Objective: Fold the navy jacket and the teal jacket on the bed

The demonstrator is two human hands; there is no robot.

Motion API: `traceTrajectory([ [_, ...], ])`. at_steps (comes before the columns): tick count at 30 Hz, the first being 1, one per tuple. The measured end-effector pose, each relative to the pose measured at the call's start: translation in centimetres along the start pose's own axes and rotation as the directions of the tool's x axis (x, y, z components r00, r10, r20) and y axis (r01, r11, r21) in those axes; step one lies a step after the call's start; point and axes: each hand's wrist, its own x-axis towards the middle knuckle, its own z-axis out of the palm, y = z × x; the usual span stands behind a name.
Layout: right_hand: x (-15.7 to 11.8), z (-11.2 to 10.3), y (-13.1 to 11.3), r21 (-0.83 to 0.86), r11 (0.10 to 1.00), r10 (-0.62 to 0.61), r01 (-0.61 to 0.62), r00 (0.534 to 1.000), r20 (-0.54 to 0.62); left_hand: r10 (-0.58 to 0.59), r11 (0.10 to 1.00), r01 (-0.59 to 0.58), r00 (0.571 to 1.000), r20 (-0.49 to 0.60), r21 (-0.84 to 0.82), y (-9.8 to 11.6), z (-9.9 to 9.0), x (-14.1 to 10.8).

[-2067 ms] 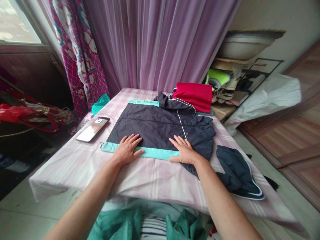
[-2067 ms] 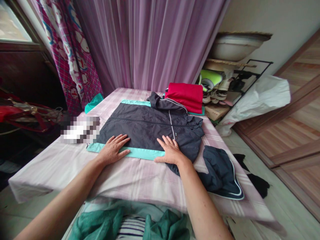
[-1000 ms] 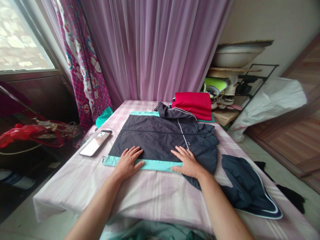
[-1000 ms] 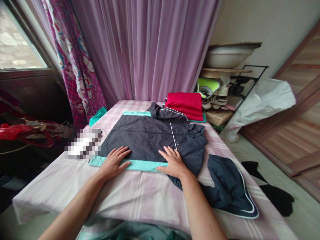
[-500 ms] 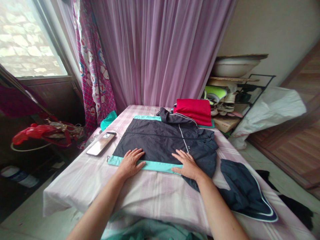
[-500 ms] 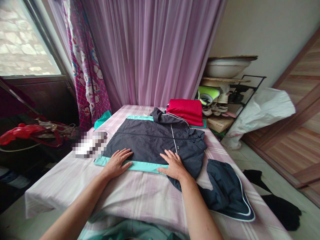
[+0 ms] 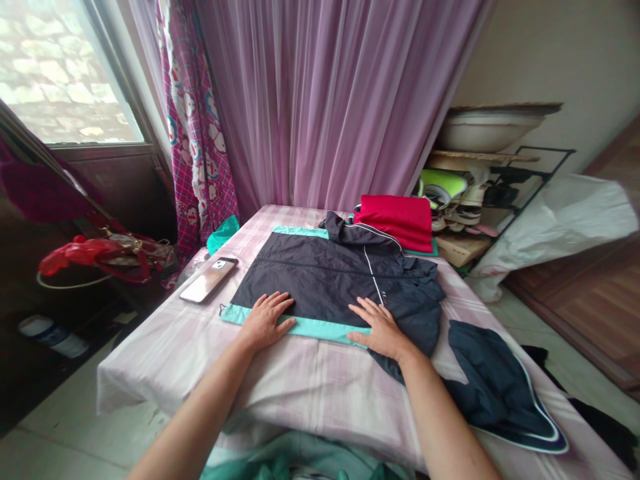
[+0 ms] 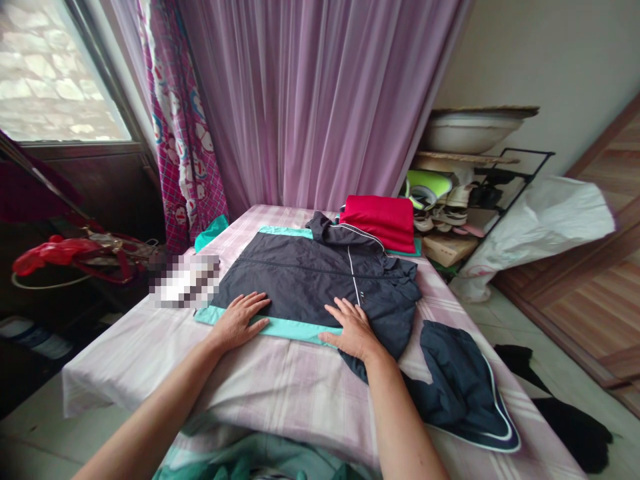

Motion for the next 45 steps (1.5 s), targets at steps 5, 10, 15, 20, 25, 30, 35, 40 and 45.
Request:
traceTrajectory([
  [5,0.17,0.48,0.50,-0.005,1.000,-0.020,0.020,1.000,-0.022,0.004,1.000,-0.004,1.000,-0.005,-0.016,-0.06,0.09,-0.01],
  [10,0.26,0.63,0.65,-0.006,1.000,-0.020,0.020,0.999,-0.030,-0.004,1.000,0.004,1.000,0.014,-0.023,-0.03,-0.02,0.07],
  [15,0.23,0.57,0.50,0.009,1.000,-0.018,0.018,0.999,-0.048,-0.018,1.000,0.018,0.999,0.031,-0.016,0.02,-0.12,0.15],
  [20,0.22,0.54,0.45,0.019,1.000,-0.015,0.016,0.999,-0.043,-0.006,1.000,0.006,1.000,0.019,-0.012,-0.14,-0.02,0.19],
  [25,0.14,0.31,0.24,0.032,0.999,-0.001,0.002,1.000,-0.029,-0.003,1.000,0.003,1.000,0.009,-0.020,-0.39,0.21,0.23],
  [30,0.06,0.19,0.11,0.035,0.999,-0.003,0.004,1.000,-0.030,0.013,1.000,-0.013,1.000,-0.002,-0.024,-0.58,0.34,0.22],
  [35,0.07,0.37,0.23,0.026,1.000,-0.006,0.007,0.999,-0.044,0.012,1.000,-0.011,1.000,0.011,-0.026,-0.64,0.38,0.22],
  [40,0.05,0.48,0.24,0.014,1.000,-0.011,0.012,0.999,-0.053,0.011,1.000,-0.011,1.000,-0.003,-0.028,-0.67,0.47,0.26],
  [45,0.13,0.76,0.50,-0.004,1.000,-0.018,0.018,0.997,-0.073,0.013,0.999,-0.013,1.000,-0.003,-0.040,-0.63,0.45,0.27],
])
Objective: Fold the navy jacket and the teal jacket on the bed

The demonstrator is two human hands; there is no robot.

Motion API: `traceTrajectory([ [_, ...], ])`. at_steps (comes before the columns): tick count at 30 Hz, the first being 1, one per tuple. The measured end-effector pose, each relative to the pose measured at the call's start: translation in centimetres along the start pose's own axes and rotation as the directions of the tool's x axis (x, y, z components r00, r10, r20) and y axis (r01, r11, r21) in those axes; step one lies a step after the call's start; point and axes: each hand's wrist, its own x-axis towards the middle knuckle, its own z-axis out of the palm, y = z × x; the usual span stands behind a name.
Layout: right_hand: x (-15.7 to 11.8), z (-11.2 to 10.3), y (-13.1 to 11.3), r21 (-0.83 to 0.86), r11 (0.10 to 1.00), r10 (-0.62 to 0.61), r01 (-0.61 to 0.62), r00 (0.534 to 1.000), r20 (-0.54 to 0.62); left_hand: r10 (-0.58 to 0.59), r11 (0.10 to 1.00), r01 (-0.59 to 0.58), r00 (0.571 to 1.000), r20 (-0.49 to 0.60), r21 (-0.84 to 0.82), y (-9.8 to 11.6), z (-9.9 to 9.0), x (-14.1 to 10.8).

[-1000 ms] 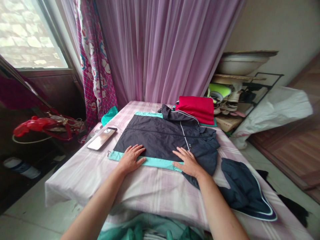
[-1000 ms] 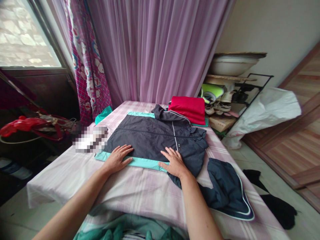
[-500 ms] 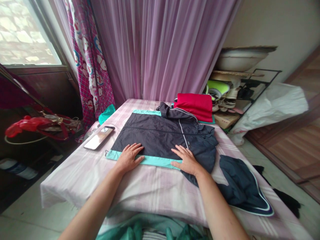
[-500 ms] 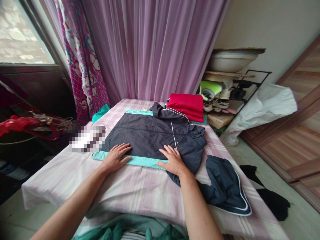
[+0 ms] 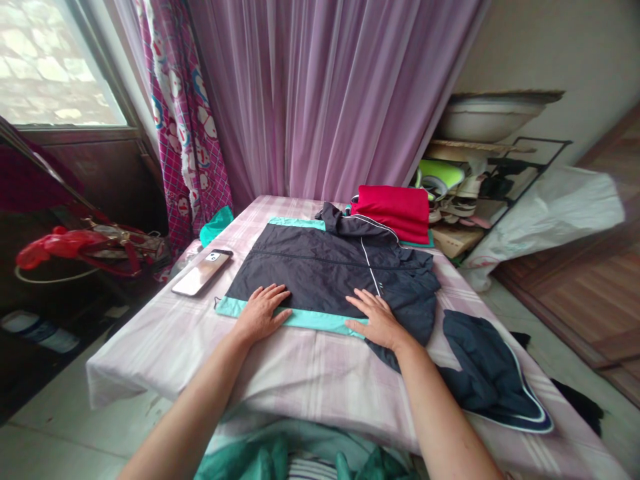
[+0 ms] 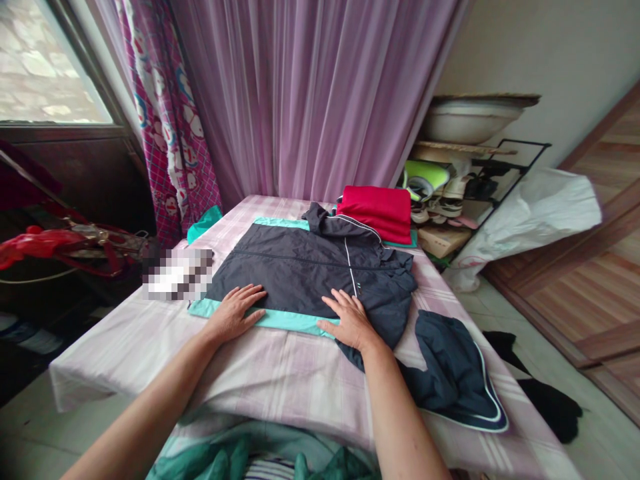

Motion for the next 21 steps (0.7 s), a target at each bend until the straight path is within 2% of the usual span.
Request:
traceTrajectory([
  [21,-0.08,0.06,0.15,0.030,1.000,-0.008,0.008,1.000,-0.011,0.005,1.000,-0.005,1.000,-0.011,0.002,-0.05,-0.08,0.01],
])
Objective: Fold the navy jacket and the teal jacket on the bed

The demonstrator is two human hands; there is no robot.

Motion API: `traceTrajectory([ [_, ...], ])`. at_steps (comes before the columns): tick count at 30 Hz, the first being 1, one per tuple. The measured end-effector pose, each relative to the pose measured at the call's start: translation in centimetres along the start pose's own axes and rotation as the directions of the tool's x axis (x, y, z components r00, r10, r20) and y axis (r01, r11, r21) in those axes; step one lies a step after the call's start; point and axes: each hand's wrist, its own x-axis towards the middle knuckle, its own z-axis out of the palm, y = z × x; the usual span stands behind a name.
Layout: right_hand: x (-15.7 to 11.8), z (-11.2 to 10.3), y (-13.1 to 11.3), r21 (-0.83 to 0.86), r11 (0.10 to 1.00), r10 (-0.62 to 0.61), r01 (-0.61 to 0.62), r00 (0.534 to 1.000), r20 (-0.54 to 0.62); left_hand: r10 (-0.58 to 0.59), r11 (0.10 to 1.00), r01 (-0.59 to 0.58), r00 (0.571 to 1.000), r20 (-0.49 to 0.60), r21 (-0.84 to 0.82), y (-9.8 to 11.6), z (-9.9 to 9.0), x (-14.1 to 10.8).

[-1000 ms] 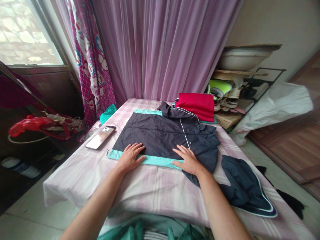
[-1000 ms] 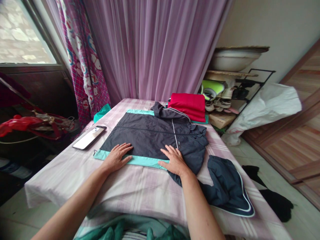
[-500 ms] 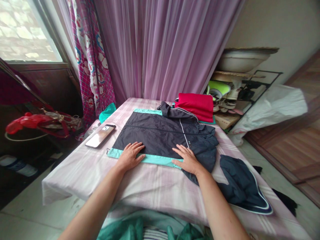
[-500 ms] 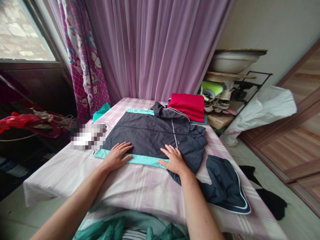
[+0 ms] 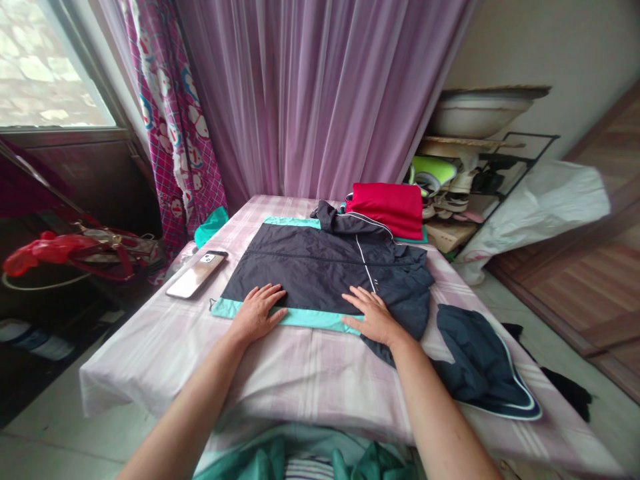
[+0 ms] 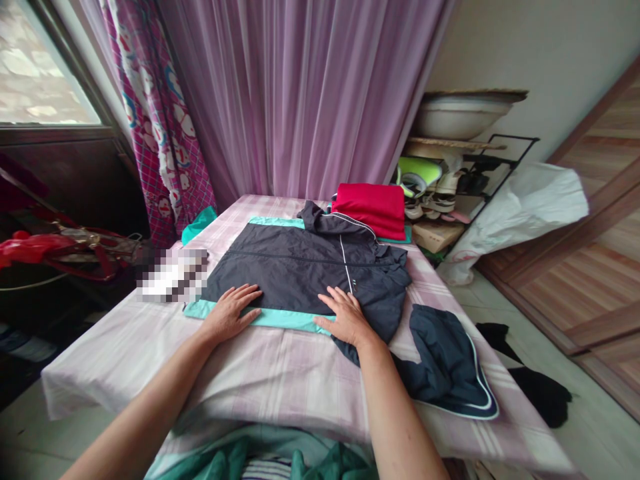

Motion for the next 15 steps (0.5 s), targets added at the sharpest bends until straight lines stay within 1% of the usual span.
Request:
traceTrajectory([
  [7,0.15,0.16,0.26,0.020,1.000,0.000,0.000,1.000,-0.001,-0.009,1.000,0.008,1.000,0.021,0.017,0.20,-0.26,0.08],
  [15,0.09,-0.64,-0.10,0.023,1.000,0.011,-0.013,0.997,0.073,-0.009,1.000,0.009,1.000,0.014,0.012,0.24,-0.27,0.10],
])
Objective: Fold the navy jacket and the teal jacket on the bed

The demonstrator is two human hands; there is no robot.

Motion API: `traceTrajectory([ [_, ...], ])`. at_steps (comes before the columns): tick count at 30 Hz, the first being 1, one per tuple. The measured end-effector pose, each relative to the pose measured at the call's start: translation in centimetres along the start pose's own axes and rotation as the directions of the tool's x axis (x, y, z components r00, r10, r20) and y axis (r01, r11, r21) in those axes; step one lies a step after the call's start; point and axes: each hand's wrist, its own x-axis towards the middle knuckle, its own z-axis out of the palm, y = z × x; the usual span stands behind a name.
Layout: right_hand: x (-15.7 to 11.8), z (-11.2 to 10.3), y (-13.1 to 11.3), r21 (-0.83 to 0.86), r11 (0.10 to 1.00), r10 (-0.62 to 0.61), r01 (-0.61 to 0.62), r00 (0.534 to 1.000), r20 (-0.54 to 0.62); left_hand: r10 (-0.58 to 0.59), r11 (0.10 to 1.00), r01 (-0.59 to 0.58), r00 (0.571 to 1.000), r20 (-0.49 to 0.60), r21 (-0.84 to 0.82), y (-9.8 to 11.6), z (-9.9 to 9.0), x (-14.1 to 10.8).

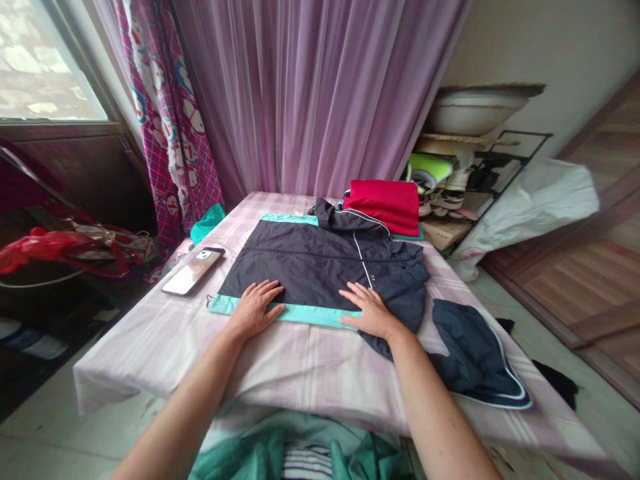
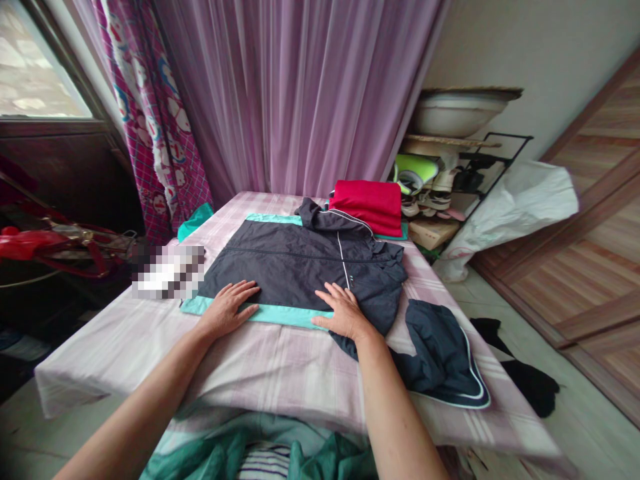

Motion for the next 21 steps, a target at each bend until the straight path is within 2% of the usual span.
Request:
traceTrajectory([
  [6,-0.1,-0.1,0.4,0.023,1.000,-0.013,0.013,1.000,0.025,0.001,1.000,-0.002,1.000,-0.011,-0.011,-0.2,0.3,0.0],
  [12,0.1,0.3,1.4,0.107,0.991,-0.067,0.076,0.994,-0.087,0.007,1.000,-0.008,1.000,-0.028,-0.026,-0.3,0.4,0.0],
  [17,-0.1,-0.2,1.2,0.093,0.994,-0.055,0.054,0.998,0.009,-0.001,1.000,0.001,1.000,-0.003,-0.013,-0.1,0.2,0.0],
  [21,-0.9,-0.9,2.1,0.241,0.965,-0.090,0.098,0.995,-0.045,0.004,1.000,-0.004,1.000,-0.018,-0.008,-0.3,0.4,0.0],
])
